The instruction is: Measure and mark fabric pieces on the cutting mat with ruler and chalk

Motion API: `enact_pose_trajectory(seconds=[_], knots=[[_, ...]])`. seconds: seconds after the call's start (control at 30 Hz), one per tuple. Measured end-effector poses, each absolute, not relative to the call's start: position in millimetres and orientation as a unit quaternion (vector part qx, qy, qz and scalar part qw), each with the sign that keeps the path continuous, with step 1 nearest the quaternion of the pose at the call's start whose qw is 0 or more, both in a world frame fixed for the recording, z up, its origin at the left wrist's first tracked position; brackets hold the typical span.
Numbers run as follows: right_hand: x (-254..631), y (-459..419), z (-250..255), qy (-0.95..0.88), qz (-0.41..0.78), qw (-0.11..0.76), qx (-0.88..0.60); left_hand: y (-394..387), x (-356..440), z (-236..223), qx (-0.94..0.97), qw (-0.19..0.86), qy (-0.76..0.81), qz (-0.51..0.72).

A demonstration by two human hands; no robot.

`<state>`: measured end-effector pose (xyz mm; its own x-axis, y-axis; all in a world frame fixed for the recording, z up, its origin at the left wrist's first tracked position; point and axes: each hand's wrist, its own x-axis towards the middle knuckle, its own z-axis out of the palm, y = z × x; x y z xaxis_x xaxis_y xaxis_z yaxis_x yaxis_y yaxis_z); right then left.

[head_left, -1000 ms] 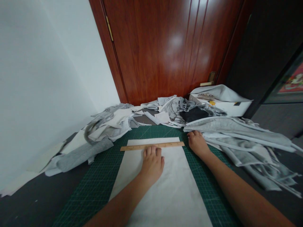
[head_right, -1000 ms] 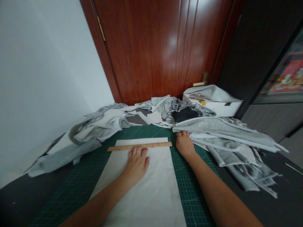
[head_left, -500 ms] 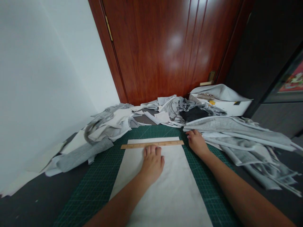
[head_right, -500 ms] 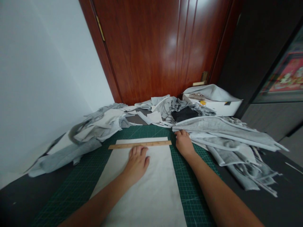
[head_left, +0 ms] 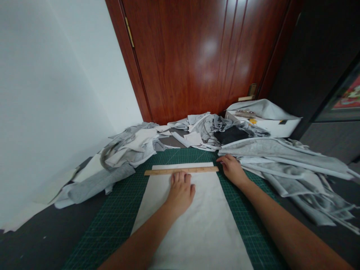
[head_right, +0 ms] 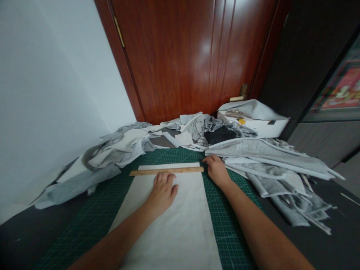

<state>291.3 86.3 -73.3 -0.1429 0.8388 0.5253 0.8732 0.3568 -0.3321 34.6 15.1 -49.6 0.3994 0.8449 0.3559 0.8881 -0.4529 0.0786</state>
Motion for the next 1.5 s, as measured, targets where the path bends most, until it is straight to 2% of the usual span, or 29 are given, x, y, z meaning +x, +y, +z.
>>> enact_pose_trajectory(seconds=[0.33, 0.63, 1.03, 1.5], knots=[[289, 84, -71, -0.759, -0.011, 0.35, -0.549, 17, 34, -50, -0.835, 0.061, -0.518, -0.175], [286, 82, -68, -0.783, -0.013, 0.318, -0.535, 18, 32, -50, -0.833, 0.058, -0.518, -0.183], [284, 79, -64, -0.788, -0.003, 0.313, -0.53, 24, 28, -56, -0.828, 0.117, -0.514, -0.192], [285, 80, -65, -0.786, 0.002, 0.309, -0.535, 22, 30, -55, -0.827, 0.091, -0.532, -0.16]])
